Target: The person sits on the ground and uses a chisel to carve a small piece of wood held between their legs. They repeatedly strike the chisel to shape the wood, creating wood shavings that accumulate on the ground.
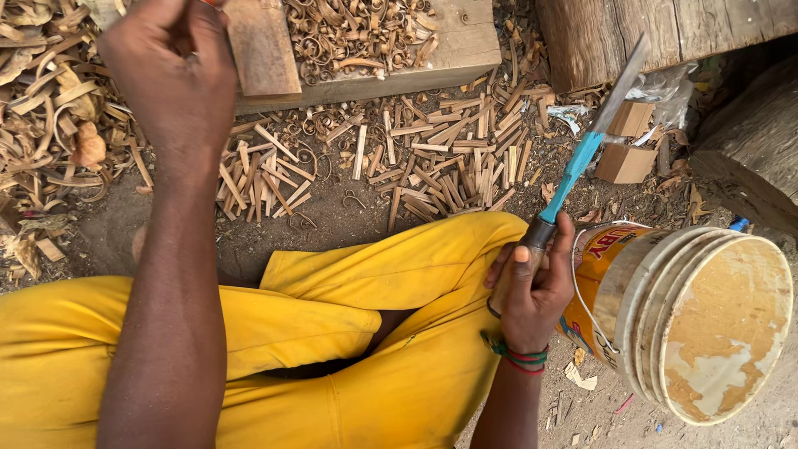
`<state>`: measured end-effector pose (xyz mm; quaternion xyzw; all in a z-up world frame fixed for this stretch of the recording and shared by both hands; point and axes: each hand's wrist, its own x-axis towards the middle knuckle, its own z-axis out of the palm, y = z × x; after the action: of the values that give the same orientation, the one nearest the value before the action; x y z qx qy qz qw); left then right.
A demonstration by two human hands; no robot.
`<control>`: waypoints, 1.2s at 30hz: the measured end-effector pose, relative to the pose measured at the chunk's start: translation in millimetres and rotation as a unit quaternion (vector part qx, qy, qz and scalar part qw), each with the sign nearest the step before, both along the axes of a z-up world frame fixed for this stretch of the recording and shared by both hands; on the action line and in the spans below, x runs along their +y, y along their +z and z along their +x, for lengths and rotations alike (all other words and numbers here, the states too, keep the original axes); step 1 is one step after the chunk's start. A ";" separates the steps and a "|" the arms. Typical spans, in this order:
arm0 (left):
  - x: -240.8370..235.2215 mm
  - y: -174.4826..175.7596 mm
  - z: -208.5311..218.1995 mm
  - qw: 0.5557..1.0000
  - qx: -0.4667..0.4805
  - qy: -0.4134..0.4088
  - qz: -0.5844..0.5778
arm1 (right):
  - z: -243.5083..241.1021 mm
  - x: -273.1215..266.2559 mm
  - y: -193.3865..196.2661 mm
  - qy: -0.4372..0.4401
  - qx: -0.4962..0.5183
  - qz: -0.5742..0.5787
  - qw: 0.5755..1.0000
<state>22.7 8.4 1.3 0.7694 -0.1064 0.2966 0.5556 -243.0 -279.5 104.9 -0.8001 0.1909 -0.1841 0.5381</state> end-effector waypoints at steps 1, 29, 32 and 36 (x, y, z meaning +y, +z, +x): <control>-7.4 2.8 -5.4 1.000 0.012 -0.021 0.020 | 0.5 -2.5 -3.9 -0.003 -0.011 0.009 1.000; -244.9 -41.5 -92.6 0.823 0.178 -0.381 0.382 | -15.3 -33.3 -16.1 0.056 -0.054 0.195 0.978; -265.3 -42.9 -89.8 0.789 0.162 -0.405 0.432 | -14.2 -32.4 -15.6 0.041 -0.037 0.174 0.983; -266.7 -46.4 -91.4 0.807 0.193 -0.409 0.378 | -14.2 -34.2 -16.5 0.041 -0.032 0.168 0.984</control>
<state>-68.7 -258.3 -45.1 0.8451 -0.4060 -0.1767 0.2995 -257.2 -313.7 88.4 -0.6987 0.1686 -0.1528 0.6782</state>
